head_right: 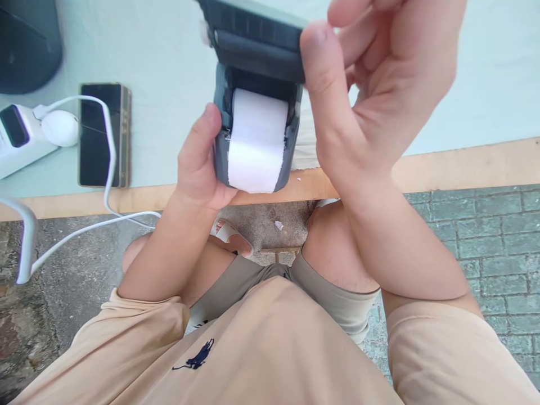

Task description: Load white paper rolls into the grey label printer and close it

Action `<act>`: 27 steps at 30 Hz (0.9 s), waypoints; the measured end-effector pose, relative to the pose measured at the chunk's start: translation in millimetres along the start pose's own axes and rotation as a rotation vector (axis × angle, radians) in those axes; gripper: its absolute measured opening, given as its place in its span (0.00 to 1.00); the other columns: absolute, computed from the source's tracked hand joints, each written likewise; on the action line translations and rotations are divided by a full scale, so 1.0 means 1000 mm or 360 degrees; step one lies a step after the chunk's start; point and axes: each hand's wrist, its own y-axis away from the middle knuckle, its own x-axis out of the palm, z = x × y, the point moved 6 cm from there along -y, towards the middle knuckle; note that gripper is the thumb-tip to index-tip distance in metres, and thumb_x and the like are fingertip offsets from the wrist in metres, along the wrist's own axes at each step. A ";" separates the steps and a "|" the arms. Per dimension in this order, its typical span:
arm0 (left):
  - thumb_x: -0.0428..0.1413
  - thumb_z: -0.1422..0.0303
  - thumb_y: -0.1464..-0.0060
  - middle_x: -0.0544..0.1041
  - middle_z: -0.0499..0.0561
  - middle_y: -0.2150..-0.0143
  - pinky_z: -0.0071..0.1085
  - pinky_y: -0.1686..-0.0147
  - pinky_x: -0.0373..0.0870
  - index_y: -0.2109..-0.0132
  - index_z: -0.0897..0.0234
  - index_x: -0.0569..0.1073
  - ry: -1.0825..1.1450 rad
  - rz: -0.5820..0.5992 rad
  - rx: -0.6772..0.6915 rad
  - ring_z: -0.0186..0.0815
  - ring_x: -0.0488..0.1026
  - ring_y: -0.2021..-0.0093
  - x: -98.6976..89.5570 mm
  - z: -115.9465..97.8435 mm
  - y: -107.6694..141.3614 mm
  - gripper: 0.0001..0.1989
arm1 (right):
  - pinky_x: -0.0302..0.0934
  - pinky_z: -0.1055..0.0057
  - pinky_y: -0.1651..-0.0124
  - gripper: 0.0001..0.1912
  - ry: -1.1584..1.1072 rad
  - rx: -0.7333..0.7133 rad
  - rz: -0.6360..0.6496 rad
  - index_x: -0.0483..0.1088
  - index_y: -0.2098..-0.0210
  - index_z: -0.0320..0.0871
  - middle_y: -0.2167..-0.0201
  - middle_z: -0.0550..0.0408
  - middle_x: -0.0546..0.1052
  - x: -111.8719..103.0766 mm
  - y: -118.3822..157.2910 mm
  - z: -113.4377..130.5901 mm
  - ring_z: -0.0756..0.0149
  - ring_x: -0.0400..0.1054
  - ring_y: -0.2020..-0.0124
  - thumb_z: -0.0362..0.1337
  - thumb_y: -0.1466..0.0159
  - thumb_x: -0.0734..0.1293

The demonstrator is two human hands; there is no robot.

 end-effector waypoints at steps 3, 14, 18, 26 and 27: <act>0.41 0.59 0.45 0.68 0.50 0.74 0.30 0.74 0.63 0.68 0.61 0.69 0.0016 -0.0031 -0.0011 0.31 0.66 0.74 -0.002 0.000 0.000 0.16 | 0.60 0.73 0.58 0.19 0.0147 0.0005 -0.0022 0.61 0.56 0.46 0.64 0.53 0.67 -0.005 -0.005 0.009 0.71 0.60 0.54 0.49 0.41 0.54; 0.51 0.64 0.49 0.64 0.46 0.74 0.22 0.77 0.60 0.67 0.63 0.66 0.0044 -0.0213 -0.0006 0.24 0.64 0.77 -0.002 0.002 0.003 0.07 | 0.47 0.71 0.71 0.19 0.1127 0.0253 0.0450 0.61 0.56 0.56 0.70 0.60 0.70 0.003 -0.041 0.046 0.70 0.60 0.73 0.49 0.47 0.60; 0.48 0.63 0.48 0.67 0.47 0.74 0.23 0.77 0.60 0.66 0.62 0.67 -0.0008 -0.0229 0.0012 0.27 0.67 0.75 -0.004 0.003 0.004 0.08 | 0.51 0.72 0.70 0.17 0.0804 0.0155 0.0339 0.63 0.59 0.53 0.67 0.64 0.71 -0.005 -0.041 0.049 0.78 0.59 0.75 0.44 0.49 0.64; 0.43 0.64 0.45 0.71 0.50 0.72 0.24 0.73 0.63 0.67 0.64 0.68 -0.0009 -0.0168 0.0025 0.33 0.72 0.68 -0.002 0.000 -0.001 0.12 | 0.58 0.74 0.68 0.28 -0.0551 0.0129 -0.0409 0.67 0.61 0.45 0.59 0.59 0.68 -0.038 -0.024 0.031 0.76 0.66 0.64 0.59 0.45 0.51; 0.42 0.64 0.45 0.72 0.51 0.70 0.25 0.74 0.63 0.66 0.64 0.69 -0.0019 -0.0166 0.0000 0.34 0.72 0.67 -0.002 -0.001 -0.002 0.13 | 0.58 0.73 0.68 0.33 -0.0543 0.0179 -0.0572 0.67 0.61 0.46 0.57 0.61 0.67 -0.043 -0.022 0.021 0.76 0.66 0.64 0.60 0.45 0.45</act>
